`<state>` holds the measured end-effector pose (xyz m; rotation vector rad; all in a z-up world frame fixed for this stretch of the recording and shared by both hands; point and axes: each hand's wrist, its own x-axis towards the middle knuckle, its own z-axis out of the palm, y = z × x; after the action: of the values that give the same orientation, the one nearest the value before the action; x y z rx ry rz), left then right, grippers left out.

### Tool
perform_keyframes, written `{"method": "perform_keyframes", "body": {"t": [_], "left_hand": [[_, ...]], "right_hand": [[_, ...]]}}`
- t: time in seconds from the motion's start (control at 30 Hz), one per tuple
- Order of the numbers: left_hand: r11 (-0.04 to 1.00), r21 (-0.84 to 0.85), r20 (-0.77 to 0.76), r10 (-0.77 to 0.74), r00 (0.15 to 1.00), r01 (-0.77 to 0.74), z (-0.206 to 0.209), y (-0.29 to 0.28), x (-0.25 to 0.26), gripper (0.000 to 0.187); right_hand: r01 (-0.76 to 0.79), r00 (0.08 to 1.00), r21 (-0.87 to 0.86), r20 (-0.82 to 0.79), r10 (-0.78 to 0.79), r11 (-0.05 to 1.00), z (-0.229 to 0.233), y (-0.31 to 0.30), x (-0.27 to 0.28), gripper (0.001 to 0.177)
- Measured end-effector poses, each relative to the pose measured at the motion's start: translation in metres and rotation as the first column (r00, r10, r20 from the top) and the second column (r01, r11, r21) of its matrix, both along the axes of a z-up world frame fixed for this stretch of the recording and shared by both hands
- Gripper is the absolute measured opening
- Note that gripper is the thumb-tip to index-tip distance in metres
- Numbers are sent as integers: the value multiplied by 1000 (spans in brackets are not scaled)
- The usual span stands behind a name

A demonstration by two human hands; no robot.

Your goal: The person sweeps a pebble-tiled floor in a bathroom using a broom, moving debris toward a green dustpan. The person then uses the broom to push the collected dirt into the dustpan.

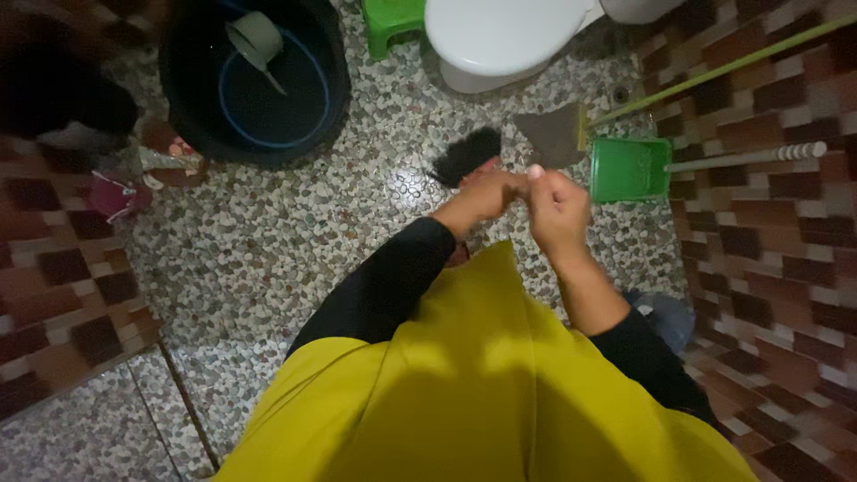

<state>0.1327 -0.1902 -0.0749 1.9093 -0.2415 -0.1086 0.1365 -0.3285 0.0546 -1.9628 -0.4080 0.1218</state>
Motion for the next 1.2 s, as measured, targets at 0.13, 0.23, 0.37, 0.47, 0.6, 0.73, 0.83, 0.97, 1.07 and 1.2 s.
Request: {"method": "perform_keyframes", "body": {"t": [0.13,0.23,0.37,0.47,0.6,0.73,0.83,0.97,1.07,1.2], "left_hand": [[988,151,224,-56,973,22,73,5,-18,45],[952,305,96,-68,993,35,100,13,-28,15],[906,383,290,68,955,-181,95,35,-44,13],[821,502,192,203,960,-273,55,51,-42,15],[857,440,104,248,963,-268,-26,46,-31,14],[855,503,-57,175,983,-123,-83,-4,-10,21],[936,352,-163,35,986,25,-85,-43,1,42],[995,49,172,-89,981,82,-43,-59,-5,39],[993,-84,-17,-86,996,84,21,-54,-18,33],[945,327,-131,45,990,0,92,-38,-52,22]], "right_hand": [[-14,979,191,-198,53,981,66,-17,-18,44],[-187,969,431,-65,237,883,107,-22,-27,47],[-413,894,520,74,442,747,101,-11,-12,48],[-411,899,329,-9,437,850,58,-1,-3,47],[-384,919,156,-36,394,910,7,-5,1,47],[-286,956,45,-54,288,957,-10,-22,0,46],[-275,960,-85,27,278,958,-3,-30,-2,44],[-317,943,-84,80,324,945,33,-37,-9,41],[-384,923,38,36,383,922,81,-48,-16,44],[-423,887,321,-43,460,847,141,-62,-32,43]]}}
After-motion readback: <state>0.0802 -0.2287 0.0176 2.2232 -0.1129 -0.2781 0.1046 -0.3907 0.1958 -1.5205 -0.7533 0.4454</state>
